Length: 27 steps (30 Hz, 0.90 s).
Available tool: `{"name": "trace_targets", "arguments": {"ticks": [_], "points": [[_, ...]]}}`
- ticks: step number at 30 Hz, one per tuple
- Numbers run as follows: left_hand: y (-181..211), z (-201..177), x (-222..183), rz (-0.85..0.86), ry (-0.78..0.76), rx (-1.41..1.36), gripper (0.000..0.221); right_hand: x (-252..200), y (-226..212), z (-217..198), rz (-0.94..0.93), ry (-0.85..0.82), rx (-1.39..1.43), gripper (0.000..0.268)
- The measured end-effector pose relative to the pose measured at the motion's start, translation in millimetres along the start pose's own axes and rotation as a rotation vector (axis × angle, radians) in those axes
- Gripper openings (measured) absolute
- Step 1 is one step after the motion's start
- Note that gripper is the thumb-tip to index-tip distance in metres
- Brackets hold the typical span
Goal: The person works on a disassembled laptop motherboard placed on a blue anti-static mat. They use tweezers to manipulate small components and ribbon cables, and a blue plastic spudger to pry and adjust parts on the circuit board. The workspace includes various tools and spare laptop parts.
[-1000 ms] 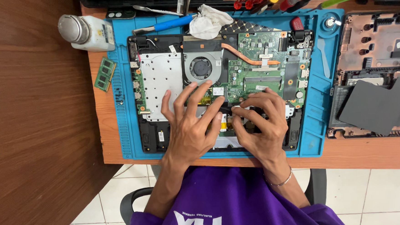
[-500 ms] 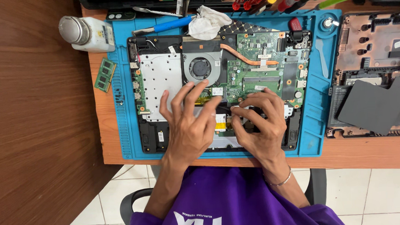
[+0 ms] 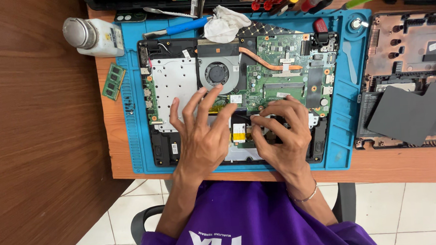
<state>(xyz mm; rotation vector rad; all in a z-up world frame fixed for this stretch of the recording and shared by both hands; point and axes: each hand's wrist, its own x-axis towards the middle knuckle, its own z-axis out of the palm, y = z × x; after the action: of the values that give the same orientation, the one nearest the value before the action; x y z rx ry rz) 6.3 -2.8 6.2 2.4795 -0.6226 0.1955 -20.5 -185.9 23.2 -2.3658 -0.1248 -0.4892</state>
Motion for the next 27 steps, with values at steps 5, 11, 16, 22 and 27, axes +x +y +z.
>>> {"name": "trace_targets", "arguments": {"ticks": [5,11,16,22,27], "points": [[3.5,-1.1,0.6,0.014,-0.014,-0.022,0.03,-0.3,-1.0,0.9,-0.003,0.003,-0.006,0.02],[4.8,1.0,2.5,-0.009,-0.025,-0.025,0.031,-0.8,0.4,-0.1,0.001,0.007,-0.011,0.02],[3.6,-1.5,2.2,-0.016,-0.008,-0.017,0.035,-0.7,-0.1,0.3,0.001,0.009,0.004,0.021],[2.5,-4.4,0.3,-0.048,0.019,-0.046,0.032,0.1,-0.7,0.3,-0.001,-0.001,-0.014,0.02],[2.3,-8.9,-1.4,-0.043,0.092,-0.108,0.026,-0.2,-0.3,0.4,0.0,-0.016,-0.016,0.021]]}}
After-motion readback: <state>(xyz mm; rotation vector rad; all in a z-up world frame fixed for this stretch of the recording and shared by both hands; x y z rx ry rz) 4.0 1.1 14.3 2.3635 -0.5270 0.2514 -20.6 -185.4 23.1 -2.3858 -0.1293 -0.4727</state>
